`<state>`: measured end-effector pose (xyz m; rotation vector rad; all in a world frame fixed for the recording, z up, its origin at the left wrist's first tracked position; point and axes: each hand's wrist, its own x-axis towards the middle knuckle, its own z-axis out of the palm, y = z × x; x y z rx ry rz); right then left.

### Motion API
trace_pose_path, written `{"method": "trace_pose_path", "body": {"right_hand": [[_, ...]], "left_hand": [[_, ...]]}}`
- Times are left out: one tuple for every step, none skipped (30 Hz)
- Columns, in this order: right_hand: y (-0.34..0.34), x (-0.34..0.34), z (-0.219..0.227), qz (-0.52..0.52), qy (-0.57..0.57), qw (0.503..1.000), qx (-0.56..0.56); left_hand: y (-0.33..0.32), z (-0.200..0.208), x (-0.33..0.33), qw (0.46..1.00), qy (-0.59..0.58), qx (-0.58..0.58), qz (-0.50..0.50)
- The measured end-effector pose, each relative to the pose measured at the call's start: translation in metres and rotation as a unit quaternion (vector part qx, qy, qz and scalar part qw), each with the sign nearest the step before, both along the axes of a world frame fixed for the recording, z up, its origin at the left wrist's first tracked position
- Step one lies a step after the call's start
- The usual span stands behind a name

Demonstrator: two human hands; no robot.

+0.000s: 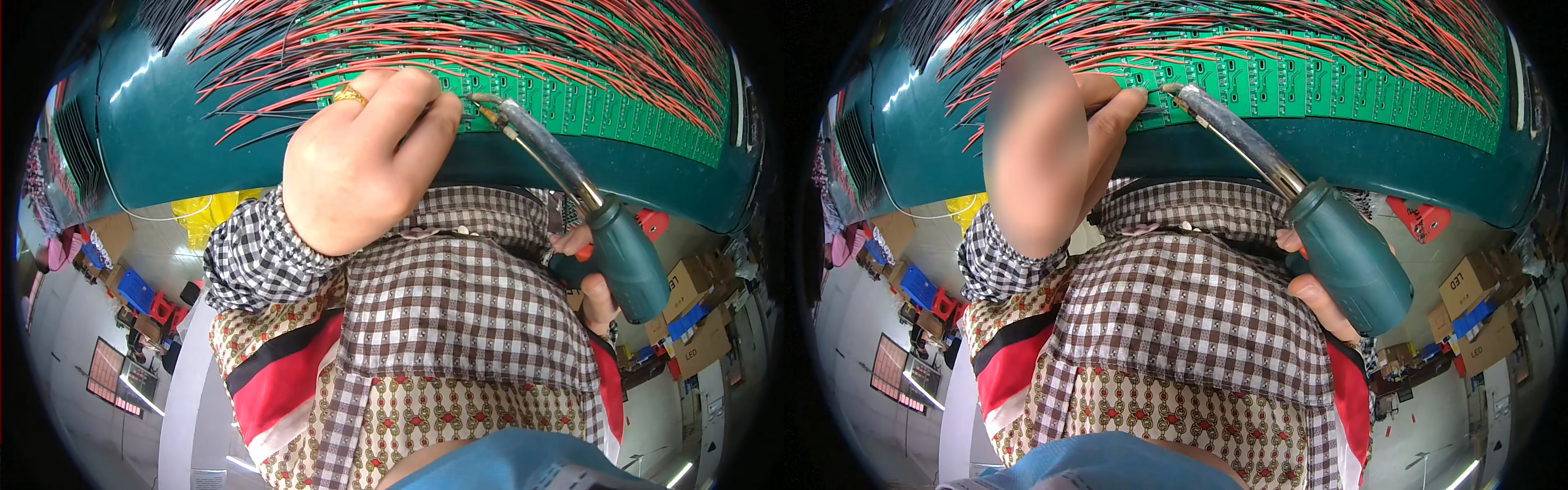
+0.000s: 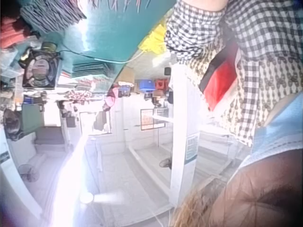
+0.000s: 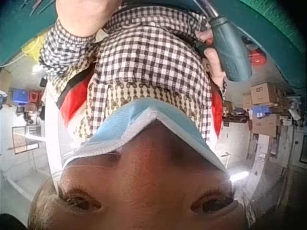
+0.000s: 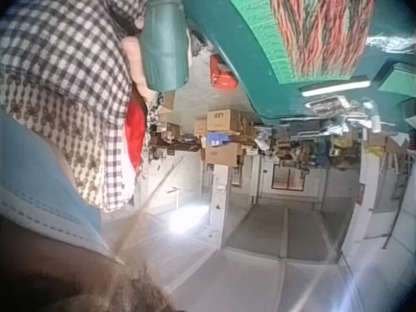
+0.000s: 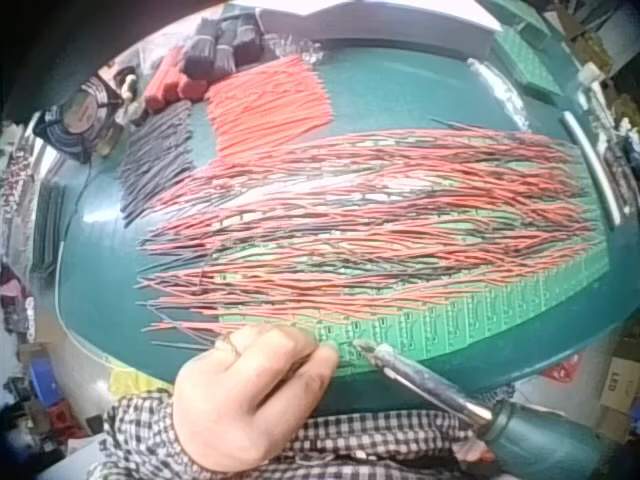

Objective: Soldering bundles of red and green wires onto small green printed circuit boards at a workbench.

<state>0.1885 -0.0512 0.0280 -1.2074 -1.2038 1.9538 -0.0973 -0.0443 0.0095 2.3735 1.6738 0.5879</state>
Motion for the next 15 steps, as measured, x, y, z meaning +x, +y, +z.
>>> {"method": "trace_pose_path", "body": {"right_hand": [[-0.002,-0.002,0.002,-0.002,-0.064,0.998,0.002],[-0.002,-0.003,0.003,-0.004,-0.127,0.992,0.004],[-0.002,-0.002,0.003,-0.005,-0.128,0.992,0.004],[-0.001,0.0,0.003,0.002,-0.127,0.992,0.005],[-0.001,0.002,0.002,0.009,-0.127,0.992,0.006],[0.001,0.005,0.002,0.009,-0.127,0.992,0.006],[0.004,0.009,0.001,0.024,-0.075,0.997,0.009],[0.006,0.013,0.0,0.038,-0.022,0.999,0.012],[0.006,0.016,-0.001,0.038,-0.022,0.999,0.012],[0.004,0.018,-0.002,0.035,-0.003,0.999,0.006],[0.004,0.02,-0.002,0.032,0.016,0.999,0.0],[0.005,0.022,-0.002,0.033,0.017,0.999,-0.001],[0.007,0.024,0.0,0.054,0.003,0.999,0.004],[0.009,0.025,0.002,0.075,-0.011,0.997,0.009],[0.01,0.025,0.003,0.074,-0.011,0.997,0.009]], "left_hand": [[0.0,0.0,0.001,1.0,0.002,0.002,0.002],[0.001,0.0,0.002,1.0,0.002,0.002,0.002],[0.001,0.0,0.003,1.0,-0.002,0.0,0.001],[0.002,0.001,0.003,1.0,-0.006,-0.002,0.002],[0.002,0.001,0.004,1.0,-0.006,-0.002,0.002],[0.003,0.001,0.004,1.0,-0.009,0.0,0.0],[0.003,0.001,0.005,1.0,-0.013,0.002,-0.003],[0.004,0.001,0.006,1.0,-0.013,0.001,-0.003],[0.004,0.001,0.007,1.0,-0.012,0.003,-0.002],[0.003,0.001,0.007,1.0,-0.011,0.004,-0.001],[0.003,0.001,0.007,1.0,-0.01,0.004,0.0],[0.002,0.0,0.007,1.0,-0.009,0.004,0.002],[0.003,0.0,0.007,1.0,-0.007,0.005,0.001],[0.003,0.0,0.008,1.0,-0.007,0.005,0.0],[0.004,-0.001,0.007,1.0,-0.005,0.013,-0.005]]}}
